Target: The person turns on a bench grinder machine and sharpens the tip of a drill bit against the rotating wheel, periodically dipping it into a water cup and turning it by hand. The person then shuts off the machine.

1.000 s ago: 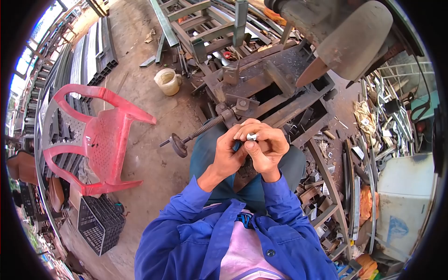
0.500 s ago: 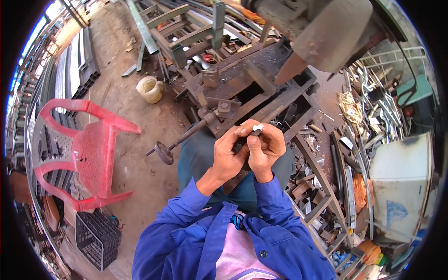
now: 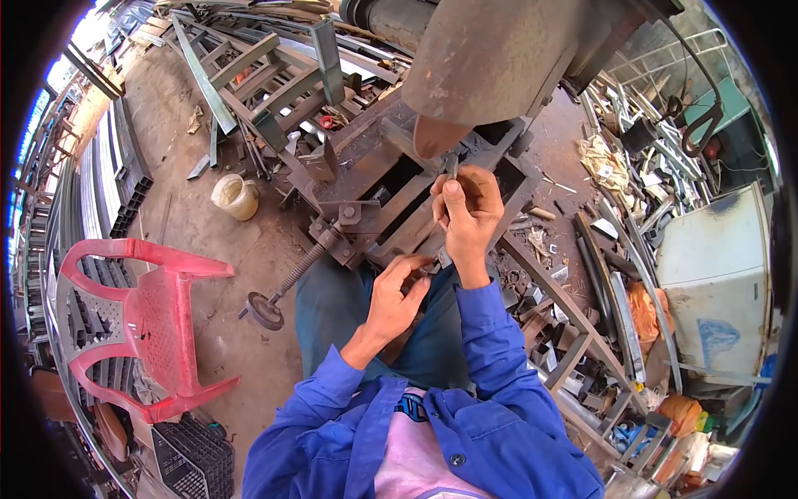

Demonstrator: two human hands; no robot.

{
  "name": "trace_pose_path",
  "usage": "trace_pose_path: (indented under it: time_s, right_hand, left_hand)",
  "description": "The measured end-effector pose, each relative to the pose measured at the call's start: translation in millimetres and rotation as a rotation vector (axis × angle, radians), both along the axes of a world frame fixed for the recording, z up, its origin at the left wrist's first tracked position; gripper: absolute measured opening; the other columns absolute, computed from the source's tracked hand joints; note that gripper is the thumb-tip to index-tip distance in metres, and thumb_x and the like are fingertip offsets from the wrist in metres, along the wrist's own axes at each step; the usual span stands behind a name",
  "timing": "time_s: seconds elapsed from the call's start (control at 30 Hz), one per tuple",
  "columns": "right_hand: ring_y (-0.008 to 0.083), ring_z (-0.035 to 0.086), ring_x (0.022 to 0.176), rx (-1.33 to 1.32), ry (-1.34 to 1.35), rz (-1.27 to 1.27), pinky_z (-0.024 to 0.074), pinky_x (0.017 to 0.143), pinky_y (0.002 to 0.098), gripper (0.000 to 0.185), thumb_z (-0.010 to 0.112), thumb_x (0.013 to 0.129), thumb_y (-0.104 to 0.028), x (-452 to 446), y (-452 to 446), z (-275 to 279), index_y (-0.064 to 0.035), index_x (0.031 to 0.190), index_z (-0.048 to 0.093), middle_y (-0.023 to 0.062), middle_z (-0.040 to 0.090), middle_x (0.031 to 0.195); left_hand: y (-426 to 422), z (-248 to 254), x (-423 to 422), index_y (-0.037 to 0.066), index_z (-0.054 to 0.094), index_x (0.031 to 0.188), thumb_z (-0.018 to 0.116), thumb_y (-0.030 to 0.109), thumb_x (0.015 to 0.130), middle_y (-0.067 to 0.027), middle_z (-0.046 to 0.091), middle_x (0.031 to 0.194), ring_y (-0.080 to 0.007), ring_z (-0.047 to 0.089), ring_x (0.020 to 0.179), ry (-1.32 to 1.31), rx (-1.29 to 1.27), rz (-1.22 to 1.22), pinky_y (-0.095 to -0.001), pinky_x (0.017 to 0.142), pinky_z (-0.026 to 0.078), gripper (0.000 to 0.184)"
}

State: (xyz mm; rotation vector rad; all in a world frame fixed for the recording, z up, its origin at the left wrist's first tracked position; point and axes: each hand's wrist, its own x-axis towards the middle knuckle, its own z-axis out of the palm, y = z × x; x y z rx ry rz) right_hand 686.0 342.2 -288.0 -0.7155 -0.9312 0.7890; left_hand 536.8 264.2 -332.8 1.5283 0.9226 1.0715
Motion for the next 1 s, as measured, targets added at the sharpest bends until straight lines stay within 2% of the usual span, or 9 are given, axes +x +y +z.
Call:
trace_pose_path:
  time_s: [0.03, 0.13, 0.27, 0.57, 0.67, 0.73, 0.83, 0.87, 1.0]
  right_hand:
    - [0.0095, 0.058, 0.059, -0.008, -0.014, 0.013, 0.0439, 0.049, 0.0227, 0.024, 0.071, 0.103, -0.015, 1.2, 3.3, 1.1, 0.0010, 0.119, 0.060, 0.0126, 0.070, 0.087]
    - [0.0090, 0.057, 0.059, -0.002, -0.017, 0.066, 0.0441, 0.049, 0.0230, 0.022, 0.071, 0.103, -0.013, -0.6, 11.9, 5.2, 0.0017, 0.117, 0.061, 0.0123, 0.070, 0.087]
    - [0.0112, 0.056, 0.055, -0.005, -0.033, 0.057, 0.0401, 0.047, 0.0236, 0.023, 0.071, 0.103, -0.016, -6.7, 16.9, 8.8, 0.0007, 0.115, 0.061, 0.0149, 0.070, 0.085]
    - [0.0087, 0.055, 0.057, -0.076, -0.138, -0.085, 0.0419, 0.049, 0.0237, 0.020, 0.073, 0.101, -0.013, -6.4, 16.6, 8.1, 0.0019, 0.112, 0.064, 0.0106, 0.070, 0.082]
    - [0.0077, 0.055, 0.058, -0.111, -0.298, -0.194, 0.0414, 0.050, 0.0230, 0.019, 0.074, 0.101, -0.012, -1.7, 15.2, 7.8, 0.0021, 0.110, 0.065, 0.0079, 0.069, 0.082]
    - [0.0079, 0.060, 0.072, -0.223, -0.302, -0.229, 0.0496, 0.068, 0.0243, 0.018, 0.076, 0.098, -0.011, 0.6, 13.2, 9.9, 0.0034, 0.106, 0.069, 0.0056, 0.072, 0.085]
    - [0.0081, 0.060, 0.071, -0.246, -0.470, -0.325, 0.0496, 0.066, 0.0261, 0.015, 0.076, 0.096, -0.008, 6.2, 14.4, 13.3, 0.0029, 0.105, 0.069, 0.0065, 0.073, 0.083]
    - [0.0095, 0.060, 0.069, -0.246, -0.473, -0.337, 0.0496, 0.065, 0.0276, 0.013, 0.074, 0.095, -0.005, 7.6, 16.6, 10.2, 0.0026, 0.105, 0.070, 0.0091, 0.073, 0.081]
    - [0.0109, 0.061, 0.067, -0.287, -0.591, -0.390, 0.0495, 0.064, 0.0281, 0.013, 0.074, 0.095, -0.004, 8.8, 14.6, 14.6, 0.0025, 0.105, 0.069, 0.0106, 0.073, 0.080]
  left_hand:
    - [-3.5, -11.6, -1.5, -0.003, 0.068, 0.121, 0.069, 0.000, 0.093, -0.0122, 0.068, 0.112, -0.0192, 0.068, 0.087, 0.004, 0.000, 0.002, -0.0304, 0.074, 0.054, 0.028]
    - [-17.2, -46.1, -5.4, -0.003, 0.070, 0.116, 0.068, -0.001, 0.088, -0.0128, 0.068, 0.097, -0.0195, 0.067, 0.082, 0.146, -0.122, 0.006, -0.0319, 0.075, 0.055, 0.028]
    - [-38.7, -85.2, -10.3, -0.002, 0.071, 0.117, 0.068, 0.004, 0.088, -0.0151, 0.069, 0.099, -0.0240, 0.069, 0.084, 0.216, -0.221, -0.041, -0.0352, 0.078, 0.055, 0.029]
    - [-43.9, -84.4, -7.0, -0.002, 0.072, 0.116, 0.068, 0.003, 0.090, -0.0145, 0.069, 0.102, -0.0225, 0.068, 0.081, 0.276, -0.275, -0.127, -0.0346, 0.076, 0.054, 0.027]
    - [-41.4, -86.8, -10.9, -0.002, 0.071, 0.117, 0.068, 0.004, 0.090, -0.0150, 0.070, 0.104, -0.0234, 0.069, 0.082, 0.281, -0.278, -0.120, -0.0353, 0.076, 0.055, 0.028]
    - [-40.3, -89.1, -13.8, -0.002, 0.071, 0.117, 0.069, 0.004, 0.090, -0.0156, 0.070, 0.104, -0.0242, 0.069, 0.083, 0.285, -0.284, -0.116, -0.0358, 0.076, 0.055, 0.028]
    - [-38.7, -92.0, -16.4, -0.002, 0.071, 0.117, 0.069, 0.004, 0.090, -0.0169, 0.070, 0.106, -0.0261, 0.070, 0.085, 0.262, -0.233, -0.100, -0.0369, 0.078, 0.055, 0.029]
    - [-38.1, -91.9, -17.7, -0.002, 0.071, 0.118, 0.069, 0.005, 0.090, -0.0173, 0.070, 0.107, -0.0268, 0.070, 0.085, 0.275, -0.244, -0.108, -0.0372, 0.078, 0.056, 0.029]
    - [-37.2, -93.3, -18.7, -0.003, 0.071, 0.118, 0.068, 0.005, 0.089, -0.0177, 0.070, 0.107, -0.0278, 0.070, 0.086, 0.279, -0.253, -0.118, -0.0375, 0.079, 0.056, 0.030]
